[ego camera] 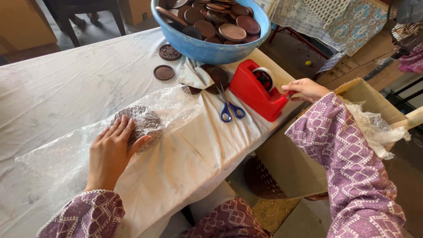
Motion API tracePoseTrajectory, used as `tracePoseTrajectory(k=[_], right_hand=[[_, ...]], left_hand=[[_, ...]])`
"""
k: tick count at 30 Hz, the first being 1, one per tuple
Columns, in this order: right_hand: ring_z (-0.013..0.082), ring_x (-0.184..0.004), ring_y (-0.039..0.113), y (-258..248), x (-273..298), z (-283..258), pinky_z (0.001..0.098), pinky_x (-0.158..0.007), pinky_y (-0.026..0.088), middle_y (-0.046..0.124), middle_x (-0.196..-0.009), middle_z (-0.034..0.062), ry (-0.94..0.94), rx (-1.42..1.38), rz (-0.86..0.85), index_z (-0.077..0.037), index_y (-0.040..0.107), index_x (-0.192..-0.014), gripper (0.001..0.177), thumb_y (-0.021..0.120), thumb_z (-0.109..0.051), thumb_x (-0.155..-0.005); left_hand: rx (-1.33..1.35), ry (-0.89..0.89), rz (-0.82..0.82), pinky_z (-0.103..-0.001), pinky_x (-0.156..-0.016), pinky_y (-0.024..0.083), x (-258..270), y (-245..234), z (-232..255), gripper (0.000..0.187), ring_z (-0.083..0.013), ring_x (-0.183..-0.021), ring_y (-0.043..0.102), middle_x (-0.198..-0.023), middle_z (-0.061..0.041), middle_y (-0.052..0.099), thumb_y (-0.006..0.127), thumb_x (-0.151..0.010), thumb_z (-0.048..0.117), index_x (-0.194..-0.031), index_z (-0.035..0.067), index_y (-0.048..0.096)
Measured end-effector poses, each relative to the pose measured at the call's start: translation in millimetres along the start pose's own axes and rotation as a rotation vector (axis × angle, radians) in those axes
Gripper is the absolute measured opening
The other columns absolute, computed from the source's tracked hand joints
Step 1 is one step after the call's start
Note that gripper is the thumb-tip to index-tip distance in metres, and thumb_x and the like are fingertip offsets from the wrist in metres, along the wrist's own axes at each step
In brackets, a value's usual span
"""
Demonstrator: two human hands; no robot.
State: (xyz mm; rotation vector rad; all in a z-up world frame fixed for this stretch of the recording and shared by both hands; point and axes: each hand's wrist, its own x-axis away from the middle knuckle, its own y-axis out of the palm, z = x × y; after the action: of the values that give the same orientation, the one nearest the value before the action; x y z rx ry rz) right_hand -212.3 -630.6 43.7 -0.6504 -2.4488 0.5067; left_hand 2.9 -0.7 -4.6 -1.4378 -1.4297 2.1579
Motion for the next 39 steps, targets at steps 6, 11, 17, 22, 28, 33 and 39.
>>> tracePoseTrajectory(k=[6, 11, 17, 22, 28, 33, 39], right_hand=[[0.0116, -0.083, 0.063, -11.4, 33.0, -19.7, 0.0289, -0.076, 0.055, 0.068, -0.098, 0.0025, -0.128, -0.103, 0.157, -0.005, 0.071, -0.109, 0.03, 0.072, -0.034, -0.103], [0.0112, -0.085, 0.069, 0.8, 75.4, -21.7, 0.0281, -0.079, 0.057, 0.076, -0.098, 0.0038, -0.18, 0.127, 0.123, -0.006, 0.075, -0.11, 0.023, 0.069, -0.024, -0.096], [0.0147, -0.084, 0.075, 19.1, 96.6, 16.2, 0.0296, -0.077, 0.063, 0.077, -0.094, 0.0103, -0.131, 0.055, 0.258, -0.011, 0.062, -0.13, 0.048, 0.075, -0.015, -0.084], [0.0139, -0.077, 0.066, 22.4, 64.5, 56.9, 0.0255, -0.066, 0.055, 0.075, -0.096, 0.0064, -0.153, -0.071, 0.189, -0.004, 0.068, -0.131, 0.043, 0.077, -0.018, -0.091], [0.0154, -0.076, 0.069, 44.2, 79.3, 54.2, 0.0338, -0.069, 0.052, 0.075, -0.087, 0.0062, -0.4, 0.615, 0.686, -0.009, 0.064, -0.11, 0.035, 0.086, -0.015, -0.084], [0.0171, -0.082, 0.068, 52.0, 131.8, -14.0, 0.0324, -0.074, 0.053, 0.071, -0.093, 0.0072, -0.68, 0.43, 0.817, -0.005, 0.055, -0.124, 0.033, 0.079, -0.009, -0.101], [0.007, -0.075, 0.061, 193.9, 114.8, -78.6, 0.0222, -0.059, 0.048, 0.065, -0.093, 0.0021, -0.789, -0.06, 0.155, -0.007, 0.05, -0.124, 0.031, 0.068, -0.005, -0.099]], left_hand=[[-0.021, -0.003, -0.013, -0.037, -0.108, 0.05, 0.8, 1.3, -0.9, 0.062, -0.0221, -0.13, 0.063, -0.138, -0.009, 0.068, 0.055, -0.098, 0.058, -0.127, 0.006, 0.072], [-0.008, -0.011, -0.015, -0.037, -0.108, 0.05, 0.1, -0.7, 1.0, 0.062, -0.0223, -0.13, 0.063, -0.138, -0.01, 0.067, 0.056, -0.097, 0.058, -0.127, 0.006, 0.072], [0.012, -0.004, 0.004, -0.037, -0.108, 0.05, 0.7, 0.6, 0.1, 0.061, -0.0227, -0.131, 0.063, -0.14, -0.011, 0.067, 0.058, -0.097, 0.056, -0.128, 0.005, 0.072], [0.023, -0.02, 0.001, -0.037, -0.109, 0.05, -0.3, -3.3, 2.1, 0.06, -0.0227, -0.131, 0.063, -0.139, -0.011, 0.067, 0.06, -0.097, 0.055, -0.128, 0.005, 0.072], [0.016, -0.012, 0.008, -0.038, -0.108, 0.05, 0.0, -2.5, 1.9, 0.059, -0.0233, -0.13, 0.063, -0.139, -0.012, 0.068, 0.061, -0.097, 0.054, -0.127, 0.005, 0.073], [0.049, -0.035, 0.001, -0.039, -0.107, 0.05, -2.5, -1.7, 4.1, 0.067, -0.025, -0.13, 0.062, -0.138, -0.014, 0.067, 0.06, -0.095, 0.06, -0.127, 0.002, 0.072], [0.244, -0.145, -0.07, -0.043, -0.104, 0.05, -0.1, -6.7, 0.2, 0.094, -0.0327, -0.127, 0.061, -0.137, -0.017, 0.066, 0.05, -0.092, 0.074, -0.152, 0.004, 0.031]])
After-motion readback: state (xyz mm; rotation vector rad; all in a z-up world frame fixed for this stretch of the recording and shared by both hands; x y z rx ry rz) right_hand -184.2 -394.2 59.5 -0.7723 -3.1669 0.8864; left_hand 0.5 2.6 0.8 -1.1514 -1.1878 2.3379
